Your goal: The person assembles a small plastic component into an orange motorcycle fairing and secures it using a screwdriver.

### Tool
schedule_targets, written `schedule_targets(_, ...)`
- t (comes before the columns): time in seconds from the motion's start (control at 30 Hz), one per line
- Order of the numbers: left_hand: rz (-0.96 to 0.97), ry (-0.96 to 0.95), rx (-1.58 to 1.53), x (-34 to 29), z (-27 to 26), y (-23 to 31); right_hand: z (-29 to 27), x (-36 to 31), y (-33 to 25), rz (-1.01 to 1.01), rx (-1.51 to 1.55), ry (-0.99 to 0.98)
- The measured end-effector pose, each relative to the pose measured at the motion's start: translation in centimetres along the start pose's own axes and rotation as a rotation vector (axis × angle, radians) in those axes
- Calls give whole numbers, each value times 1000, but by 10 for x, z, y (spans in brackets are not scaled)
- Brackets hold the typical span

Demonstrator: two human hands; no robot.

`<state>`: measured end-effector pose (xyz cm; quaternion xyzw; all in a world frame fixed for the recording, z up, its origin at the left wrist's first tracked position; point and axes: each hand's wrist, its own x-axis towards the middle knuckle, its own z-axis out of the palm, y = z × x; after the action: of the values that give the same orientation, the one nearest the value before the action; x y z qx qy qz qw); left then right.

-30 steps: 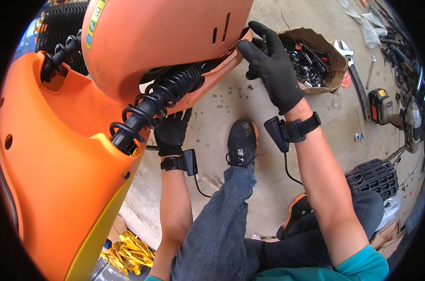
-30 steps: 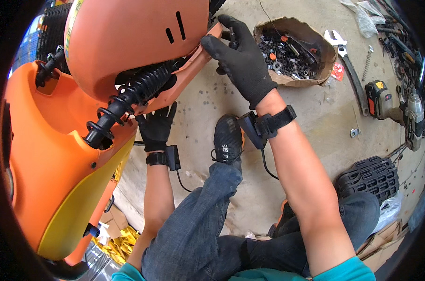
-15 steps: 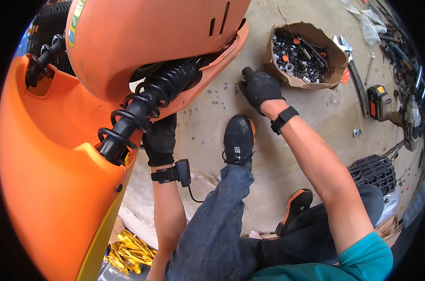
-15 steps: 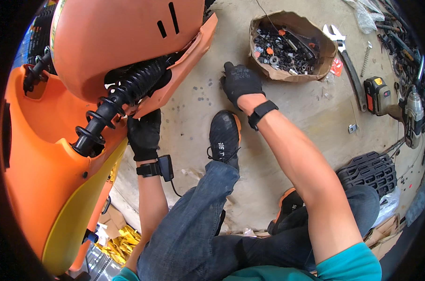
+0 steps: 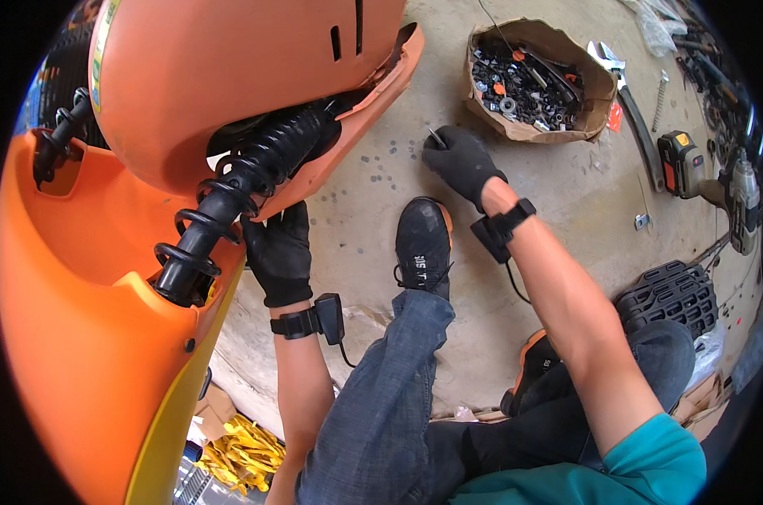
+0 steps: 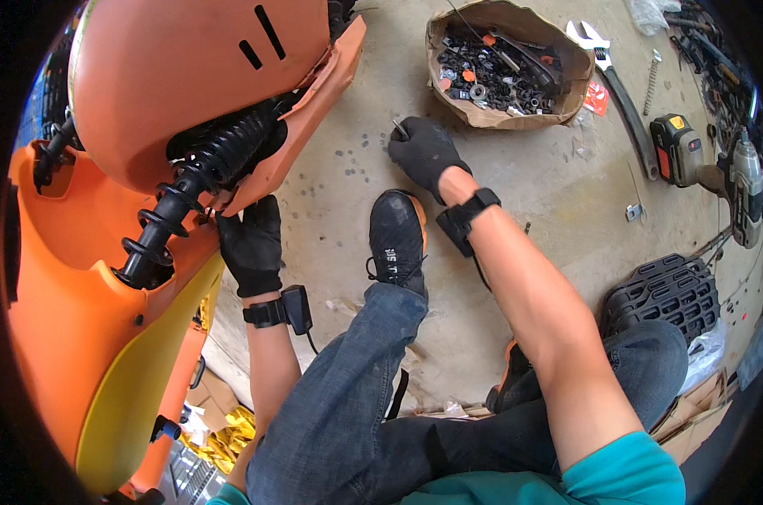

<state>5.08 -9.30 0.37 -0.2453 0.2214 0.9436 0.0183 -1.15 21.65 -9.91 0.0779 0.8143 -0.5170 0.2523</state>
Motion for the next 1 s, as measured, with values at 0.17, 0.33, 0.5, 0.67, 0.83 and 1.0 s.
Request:
schedule_targets(0.17, -73, -67, -14, -9, -14, -3, -2, -48, -17, 98, 777, -204)
schedule_targets(0.33, -199, 326, 658, -25, -5, -50, -4, -74, -41, 36, 804, -265)
schedule_targets(0.5, -303, -52, 1032, -29, 27, -79, 1, -83, -50, -88, 650, -244)
schedule_targets(0.67, -339, -36, 945, -29, 41, -86, 4, -91, -50, -137, 581, -239)
schedule_targets(0.83, -291, -35, 895, -34, 39, -91, 3, -95, -55, -130, 380, -232)
schedule_targets(1.0, -275, 4, 871, -34, 37, -84, 6, -105, -54, -135, 360, -182)
